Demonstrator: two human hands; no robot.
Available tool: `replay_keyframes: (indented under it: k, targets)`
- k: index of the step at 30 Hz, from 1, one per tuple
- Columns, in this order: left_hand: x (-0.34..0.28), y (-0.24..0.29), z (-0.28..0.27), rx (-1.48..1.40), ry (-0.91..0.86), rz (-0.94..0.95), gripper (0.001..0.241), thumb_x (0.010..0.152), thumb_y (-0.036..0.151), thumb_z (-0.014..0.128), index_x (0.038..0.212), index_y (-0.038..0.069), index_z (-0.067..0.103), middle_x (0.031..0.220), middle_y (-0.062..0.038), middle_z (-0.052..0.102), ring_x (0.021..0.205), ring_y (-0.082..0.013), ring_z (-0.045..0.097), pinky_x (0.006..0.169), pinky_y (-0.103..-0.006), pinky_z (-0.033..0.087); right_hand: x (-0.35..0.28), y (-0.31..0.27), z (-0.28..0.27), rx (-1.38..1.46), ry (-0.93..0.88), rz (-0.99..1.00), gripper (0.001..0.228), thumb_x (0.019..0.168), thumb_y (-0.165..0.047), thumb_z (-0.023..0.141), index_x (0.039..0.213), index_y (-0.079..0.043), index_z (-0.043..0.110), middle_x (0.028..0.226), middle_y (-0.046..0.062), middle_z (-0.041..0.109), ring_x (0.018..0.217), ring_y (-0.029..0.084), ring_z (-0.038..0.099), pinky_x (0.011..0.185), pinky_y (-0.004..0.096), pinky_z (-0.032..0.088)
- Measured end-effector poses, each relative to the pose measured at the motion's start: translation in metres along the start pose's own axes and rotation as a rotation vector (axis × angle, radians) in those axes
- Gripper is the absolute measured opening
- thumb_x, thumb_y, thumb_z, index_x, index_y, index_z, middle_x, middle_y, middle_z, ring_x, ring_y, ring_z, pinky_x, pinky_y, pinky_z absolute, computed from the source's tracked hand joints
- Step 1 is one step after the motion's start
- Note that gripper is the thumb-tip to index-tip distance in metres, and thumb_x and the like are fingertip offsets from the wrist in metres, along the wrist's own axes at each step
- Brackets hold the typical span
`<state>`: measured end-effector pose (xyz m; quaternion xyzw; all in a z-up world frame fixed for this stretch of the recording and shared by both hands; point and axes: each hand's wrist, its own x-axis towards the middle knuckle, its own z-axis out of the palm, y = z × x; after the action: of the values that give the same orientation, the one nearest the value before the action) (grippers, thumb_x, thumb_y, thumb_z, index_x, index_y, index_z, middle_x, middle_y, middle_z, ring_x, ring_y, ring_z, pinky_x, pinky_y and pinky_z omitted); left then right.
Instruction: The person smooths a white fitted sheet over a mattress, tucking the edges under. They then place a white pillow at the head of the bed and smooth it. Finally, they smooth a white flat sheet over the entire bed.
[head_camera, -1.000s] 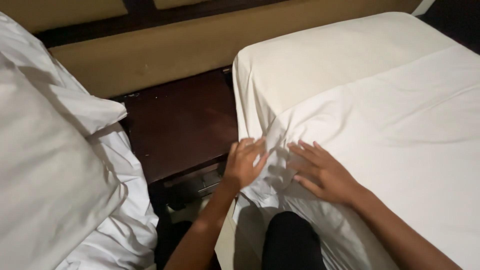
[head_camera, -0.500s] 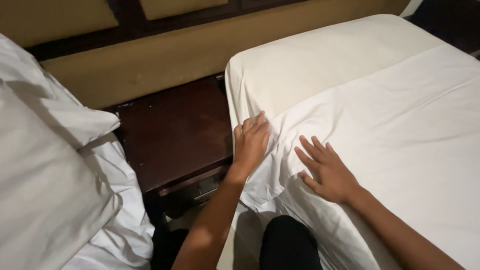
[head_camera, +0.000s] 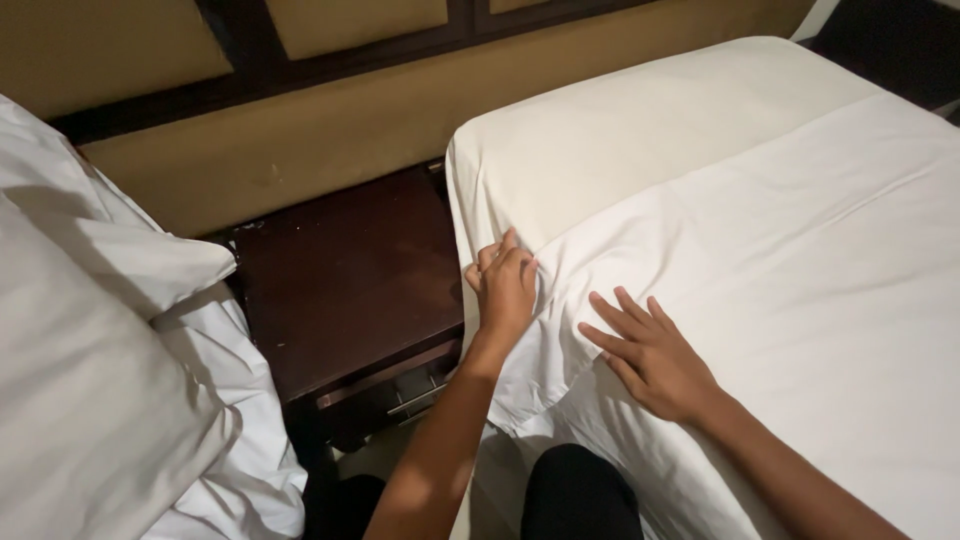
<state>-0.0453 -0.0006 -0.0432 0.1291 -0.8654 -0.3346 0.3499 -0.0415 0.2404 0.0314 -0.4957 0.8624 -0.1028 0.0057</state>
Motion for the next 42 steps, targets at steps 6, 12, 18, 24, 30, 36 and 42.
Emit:
replay_keyframes:
  k: [6, 12, 18, 24, 30, 36, 42]
  targets:
    - [0.008, -0.009, -0.006, 0.082, 0.042, 0.012, 0.008, 0.084, 0.007, 0.074, 0.087, 0.009, 0.067, 0.150, -0.014, 0.058, 0.132, -0.0293, 0.052, 0.106, -0.0484, 0.026, -0.004, -0.004, -0.007, 0.166, 0.085, -0.083, 0.041, 0.094, -0.012, 0.059, 0.134, -0.019, 0.067, 0.156, -0.002, 0.051, 0.151, 0.024, 0.034, 0.124, 0.051, 0.021]
    - [0.008, -0.008, 0.001, 0.116, -0.002, -0.048, 0.005, 0.087, 0.011, 0.073, 0.088, 0.010, 0.068, 0.150, -0.015, 0.056, 0.133, -0.0292, 0.050, 0.106, -0.0490, 0.027, -0.006, -0.002, -0.007, 0.178, 0.040, -0.142, 0.041, 0.093, -0.010, 0.059, 0.134, -0.012, 0.066, 0.153, -0.002, 0.055, 0.149, 0.024, 0.037, 0.123, 0.051, 0.023]
    - [0.003, -0.017, 0.008, 0.161, 0.004, -0.019, 0.002, 0.093, 0.009, 0.069, 0.091, 0.009, 0.069, 0.151, -0.015, 0.057, 0.133, -0.0307, 0.051, 0.107, -0.0498, 0.028, -0.014, 0.010, 0.005, 0.195, 0.105, -0.165, 0.034, 0.087, -0.005, 0.060, 0.117, -0.011, 0.075, 0.146, -0.003, 0.064, 0.149, 0.022, 0.046, 0.126, 0.050, 0.028]
    - [-0.030, -0.004, -0.026, 0.070, -0.074, 0.056, 0.020, 0.089, 0.012, 0.075, 0.107, 0.004, 0.073, 0.151, -0.018, 0.055, 0.128, -0.0318, 0.053, 0.110, -0.0516, 0.028, -0.013, -0.009, -0.009, 0.169, 0.302, -0.248, 0.048, 0.082, -0.018, 0.068, 0.129, -0.010, 0.071, 0.152, 0.004, 0.055, 0.146, 0.027, 0.045, 0.121, 0.049, 0.032]
    - [-0.082, -0.012, -0.028, 0.001, -0.187, 0.031, 0.029, 0.091, 0.018, 0.075, 0.118, 0.006, 0.073, 0.153, -0.013, 0.056, 0.133, -0.0295, 0.051, 0.114, -0.0483, 0.029, -0.006, -0.013, -0.012, -0.009, 0.122, -0.154, 0.062, 0.073, -0.013, 0.069, 0.134, -0.007, 0.066, 0.162, 0.008, 0.036, 0.147, 0.034, 0.031, 0.118, 0.051, 0.027]
    - [-0.125, 0.000, -0.022, -0.029, -0.131, 0.146, 0.037, 0.095, 0.023, 0.076, 0.127, 0.006, 0.071, 0.158, -0.012, 0.055, 0.142, -0.0284, 0.053, 0.118, -0.0527, 0.031, -0.009, -0.003, 0.002, 0.046, 0.111, -0.137, 0.039, 0.086, -0.013, 0.066, 0.125, -0.017, 0.073, 0.159, 0.002, 0.044, 0.148, 0.031, 0.035, 0.120, 0.048, 0.028]
    - [-0.136, 0.063, -0.050, -0.157, -0.155, 0.176, 0.092, 0.073, 0.035, 0.089, 0.146, -0.007, 0.052, 0.158, -0.020, 0.042, 0.141, -0.0395, 0.045, 0.107, -0.0557, 0.037, -0.016, -0.007, 0.002, 0.141, 0.132, -0.097, 0.019, 0.093, -0.019, 0.067, 0.106, -0.015, 0.080, 0.157, 0.001, 0.051, 0.148, 0.028, 0.039, 0.121, 0.047, 0.029]
